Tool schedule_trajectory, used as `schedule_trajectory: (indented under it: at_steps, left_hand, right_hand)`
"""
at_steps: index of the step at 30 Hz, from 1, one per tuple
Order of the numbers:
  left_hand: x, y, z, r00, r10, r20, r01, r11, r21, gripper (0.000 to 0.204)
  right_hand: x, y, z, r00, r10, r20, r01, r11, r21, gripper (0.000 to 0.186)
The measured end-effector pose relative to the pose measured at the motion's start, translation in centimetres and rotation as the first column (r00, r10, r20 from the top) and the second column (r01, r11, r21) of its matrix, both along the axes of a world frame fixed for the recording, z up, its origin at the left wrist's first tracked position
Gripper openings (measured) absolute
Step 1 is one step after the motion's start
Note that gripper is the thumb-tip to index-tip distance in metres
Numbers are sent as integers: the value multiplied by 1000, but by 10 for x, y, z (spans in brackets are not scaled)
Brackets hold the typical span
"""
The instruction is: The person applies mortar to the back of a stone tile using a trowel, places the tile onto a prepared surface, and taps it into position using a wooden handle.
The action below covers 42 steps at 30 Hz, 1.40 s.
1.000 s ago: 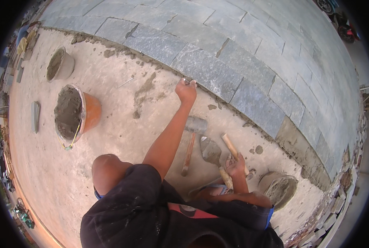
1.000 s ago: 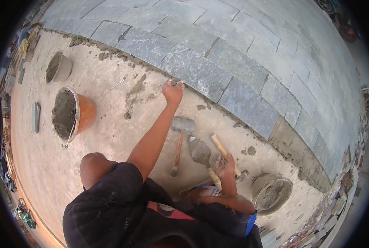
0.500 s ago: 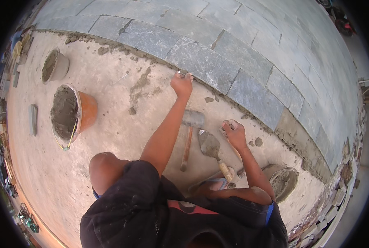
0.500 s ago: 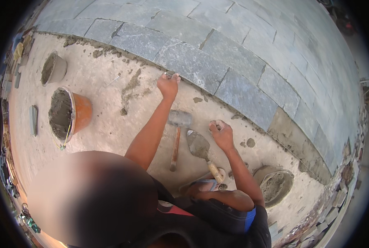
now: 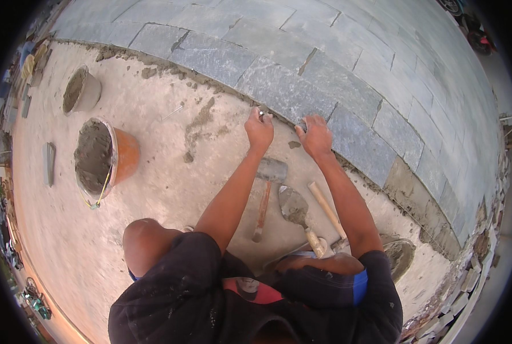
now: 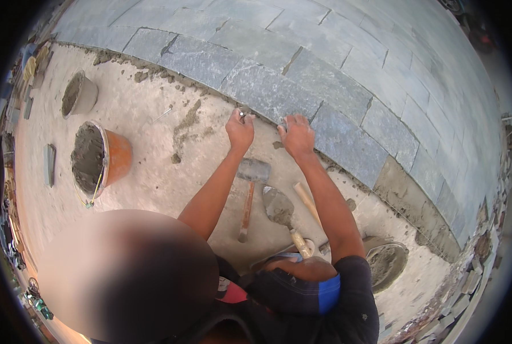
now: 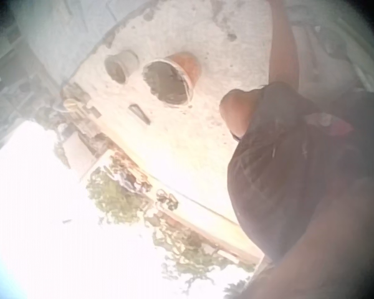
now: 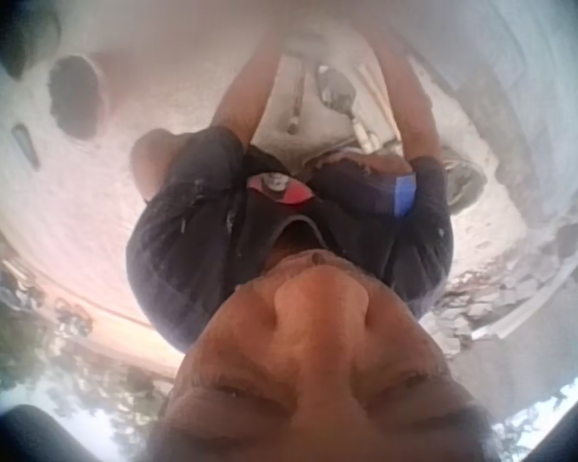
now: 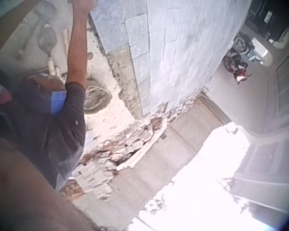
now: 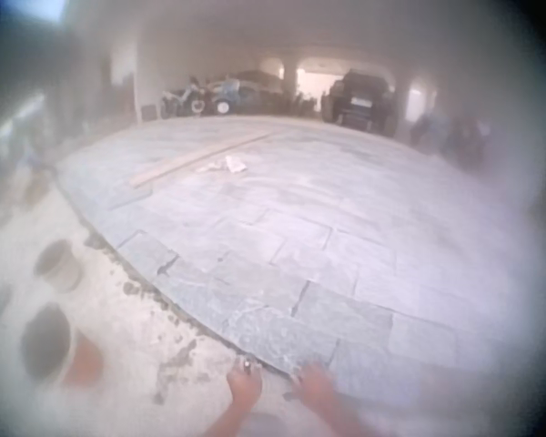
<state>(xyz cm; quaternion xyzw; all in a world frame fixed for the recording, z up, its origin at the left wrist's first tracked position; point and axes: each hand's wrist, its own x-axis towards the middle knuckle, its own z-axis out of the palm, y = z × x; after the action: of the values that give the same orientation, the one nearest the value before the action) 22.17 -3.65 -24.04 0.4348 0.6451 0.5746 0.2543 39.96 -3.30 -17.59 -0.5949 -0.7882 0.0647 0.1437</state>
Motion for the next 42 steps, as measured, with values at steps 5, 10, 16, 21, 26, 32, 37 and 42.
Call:
schedule_trajectory:
  at_steps: [5, 10, 16, 21, 26, 32, 37, 42]
  left_hand:
    - [2, -5, -1, 995, -10, -96, 11, 1000, 13, 15]
    - [5, -6, -2, 982, -31, -185, 46, 996, 78, 13]
    - [4, 3, 0, 983, -49, -179, 54, 998, 25, 16]
    - [4, 8, -1, 985, -6, -174, 15, 999, 48, 23]
    - [-4, 9, -5, 975, -50, -216, 46, 999, -25, 24]
    - [-1, 13, -3, 996, -81, -23, 82, 996, 42, 24]
    - [-4, 9, 1, 995, -95, -38, 94, 995, -13, 24]
    - [-4, 8, 3, 990, -91, -104, 86, 995, -52, 24]
  right_hand:
    - [-1, 0, 2, 999, -34, 6, 34, 999, -7, 34]
    - [-1, 0, 4, 999, -34, -5, 34, 999, -13, 35]
    - [-2, 0, 5, 999, -49, -9, 49, 998, -44, 35]
    - [-3, 0, 10, 998, -63, -27, 61, 996, -69, 35]
    - [6, -26, 15, 971, -158, -178, 128, 977, -168, 34]
    - [69, -154, -15, 192, -927, -322, -96, 309, -946, 51]
    - [103, -225, -72, -485, -875, 4, -277, 149, -949, 67]
    - [106, -228, -84, -660, -747, -77, -57, 152, -987, 58]
